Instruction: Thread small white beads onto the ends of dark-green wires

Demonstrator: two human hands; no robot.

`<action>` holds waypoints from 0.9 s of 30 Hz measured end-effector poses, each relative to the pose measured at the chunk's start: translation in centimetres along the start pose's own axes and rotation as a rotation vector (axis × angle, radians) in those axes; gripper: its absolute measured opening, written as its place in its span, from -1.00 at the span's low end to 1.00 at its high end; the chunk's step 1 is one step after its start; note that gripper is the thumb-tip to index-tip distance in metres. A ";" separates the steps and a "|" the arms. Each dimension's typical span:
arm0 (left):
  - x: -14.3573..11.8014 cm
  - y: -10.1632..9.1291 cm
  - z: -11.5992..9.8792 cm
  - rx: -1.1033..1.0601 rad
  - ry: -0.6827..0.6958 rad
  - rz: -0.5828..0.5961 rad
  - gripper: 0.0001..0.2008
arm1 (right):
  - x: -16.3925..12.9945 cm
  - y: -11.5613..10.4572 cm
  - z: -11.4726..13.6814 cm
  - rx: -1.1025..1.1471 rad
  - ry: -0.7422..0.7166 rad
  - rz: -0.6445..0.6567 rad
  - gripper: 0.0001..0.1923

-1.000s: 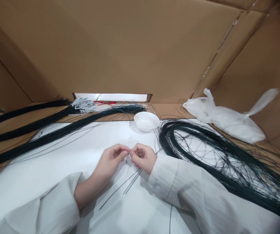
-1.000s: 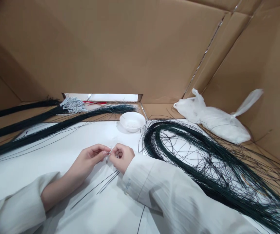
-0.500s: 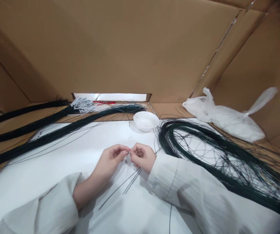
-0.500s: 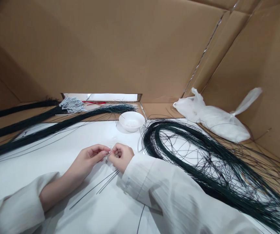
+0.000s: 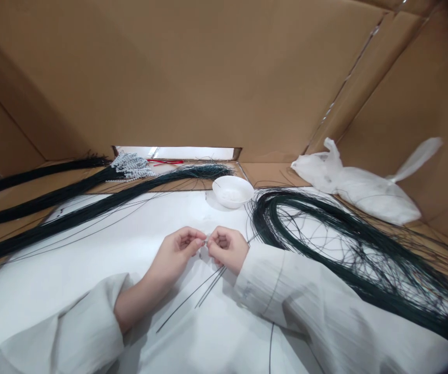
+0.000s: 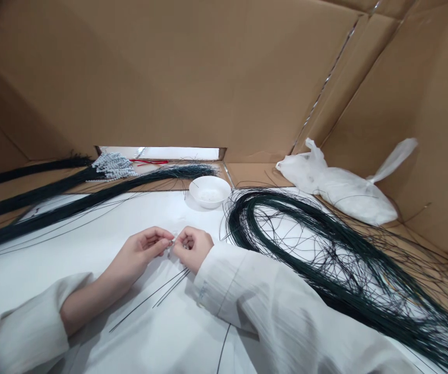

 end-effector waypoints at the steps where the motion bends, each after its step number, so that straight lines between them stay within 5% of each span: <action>1: 0.0 0.0 0.0 0.002 0.004 -0.002 -0.85 | 0.0 0.0 0.0 0.003 0.004 0.001 -0.94; 27: 0.1 -0.1 0.3 -0.025 -0.009 -0.023 -0.83 | -0.1 0.1 0.2 0.099 0.062 0.023 -0.94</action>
Point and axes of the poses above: each hand's wrist, its own x-axis towards the middle knuckle, its own y-axis out of the palm, z = x × y, the point moved 4 cm from there along x, towards the middle knuckle, and after that the axes turned 8 degrees about -z, right-handed, at the moved point
